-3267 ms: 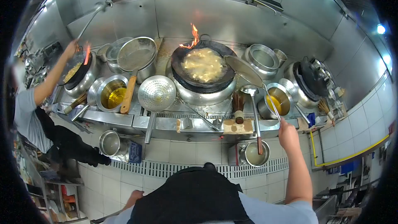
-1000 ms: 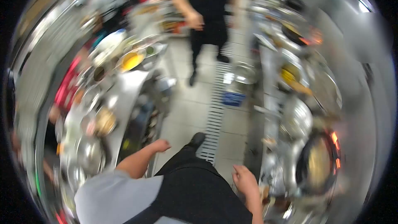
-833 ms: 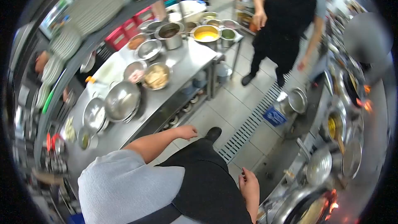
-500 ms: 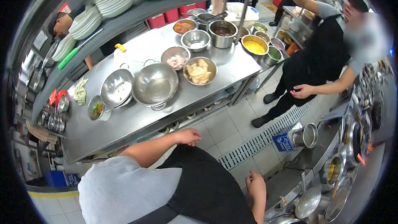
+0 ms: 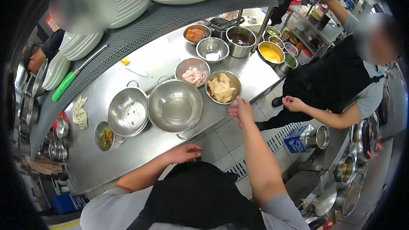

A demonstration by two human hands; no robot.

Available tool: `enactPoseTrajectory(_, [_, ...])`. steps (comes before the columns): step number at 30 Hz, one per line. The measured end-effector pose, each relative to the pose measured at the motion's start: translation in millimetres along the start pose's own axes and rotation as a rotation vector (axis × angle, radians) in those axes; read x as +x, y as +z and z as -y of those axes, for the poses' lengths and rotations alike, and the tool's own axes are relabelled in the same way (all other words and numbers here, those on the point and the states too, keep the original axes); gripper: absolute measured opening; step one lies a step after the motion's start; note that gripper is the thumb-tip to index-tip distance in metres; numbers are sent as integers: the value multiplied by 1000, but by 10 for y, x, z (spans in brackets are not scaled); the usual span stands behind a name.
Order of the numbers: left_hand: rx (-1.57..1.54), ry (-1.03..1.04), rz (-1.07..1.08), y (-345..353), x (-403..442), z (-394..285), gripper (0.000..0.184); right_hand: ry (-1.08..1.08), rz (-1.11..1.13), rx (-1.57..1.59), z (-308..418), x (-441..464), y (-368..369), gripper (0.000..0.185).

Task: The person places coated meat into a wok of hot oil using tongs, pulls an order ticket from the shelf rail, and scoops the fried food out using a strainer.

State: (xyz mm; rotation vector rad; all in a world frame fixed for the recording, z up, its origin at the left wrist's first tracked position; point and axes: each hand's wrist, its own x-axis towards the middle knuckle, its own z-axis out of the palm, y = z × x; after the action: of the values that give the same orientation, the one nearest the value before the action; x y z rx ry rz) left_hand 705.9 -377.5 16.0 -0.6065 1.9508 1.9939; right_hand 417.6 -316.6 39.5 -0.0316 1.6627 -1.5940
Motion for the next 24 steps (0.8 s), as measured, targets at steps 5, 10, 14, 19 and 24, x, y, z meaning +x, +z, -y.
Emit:
enactPoseTrajectory(5, [-74,28,134,-101,-140,-100,38,54,-19,137,-210,337,221,32])
enactPoseTrajectory(10, [-18,117,256,-109,-145,-523,34,7,-66,167,-490,-271,-445,28])
enactPoseTrajectory(14, [-137,249,117,29,175,-823,30,55,-188,210,-719,-1137,-1165,28])
enactPoseTrajectory(19, [74,304,126,496,916,-996,27,19,-435,144,-809,-2073,-1676,27])
enactPoseTrajectory(24, [96,82,427,1577,1258,-1335,29,-72,-608,10,-738,-2970,-2077,27])
